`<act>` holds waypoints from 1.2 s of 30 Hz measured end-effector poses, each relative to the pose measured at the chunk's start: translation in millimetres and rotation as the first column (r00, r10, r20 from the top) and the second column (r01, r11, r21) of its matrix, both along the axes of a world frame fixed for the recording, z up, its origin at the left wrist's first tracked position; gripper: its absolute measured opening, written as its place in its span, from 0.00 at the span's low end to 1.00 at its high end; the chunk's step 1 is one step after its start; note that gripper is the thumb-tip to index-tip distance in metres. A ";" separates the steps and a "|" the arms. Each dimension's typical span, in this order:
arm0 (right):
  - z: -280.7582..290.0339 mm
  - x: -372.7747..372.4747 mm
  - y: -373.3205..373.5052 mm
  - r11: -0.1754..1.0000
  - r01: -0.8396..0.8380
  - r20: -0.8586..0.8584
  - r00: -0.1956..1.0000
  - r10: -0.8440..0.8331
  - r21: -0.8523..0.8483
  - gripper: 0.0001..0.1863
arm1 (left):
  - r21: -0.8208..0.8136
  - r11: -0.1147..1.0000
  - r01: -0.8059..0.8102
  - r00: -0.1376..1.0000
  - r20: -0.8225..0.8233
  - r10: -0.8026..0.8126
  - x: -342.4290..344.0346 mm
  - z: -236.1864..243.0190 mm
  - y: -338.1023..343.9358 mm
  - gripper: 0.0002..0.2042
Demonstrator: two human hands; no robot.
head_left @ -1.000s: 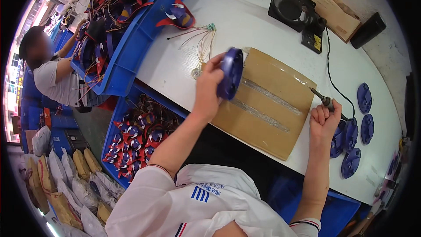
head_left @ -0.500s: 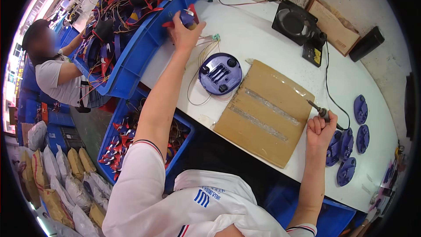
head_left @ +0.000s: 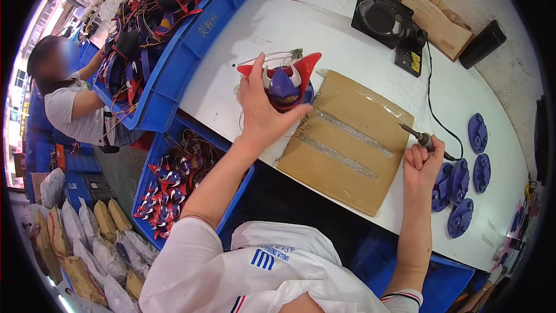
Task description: Soldering wires and components onto blue plastic casings at a workbench.
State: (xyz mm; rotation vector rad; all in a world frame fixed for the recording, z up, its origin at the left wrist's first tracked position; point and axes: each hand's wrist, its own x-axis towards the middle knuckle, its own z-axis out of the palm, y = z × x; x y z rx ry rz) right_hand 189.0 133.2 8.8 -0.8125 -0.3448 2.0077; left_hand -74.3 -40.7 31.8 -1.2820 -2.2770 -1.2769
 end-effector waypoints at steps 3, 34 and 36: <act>0.7 -0.5 3.8 1.000 0.003 -0.009 1.000 -0.003 0.008 0.08 | 0.007 0.995 -0.103 0.980 -0.173 0.102 8.2 -7.1 3.6 0.49; -6.4 8.3 6.8 0.999 0.049 0.053 0.997 -0.048 -0.011 0.09 | 0.077 0.633 -0.771 0.332 -0.799 0.501 -167.6 22.0 -49.7 0.28; -7.8 6.6 7.0 0.999 0.032 0.049 0.998 -0.031 -0.010 0.09 | 0.081 0.642 -0.762 0.321 -0.814 0.484 -172.8 22.2 -47.9 0.28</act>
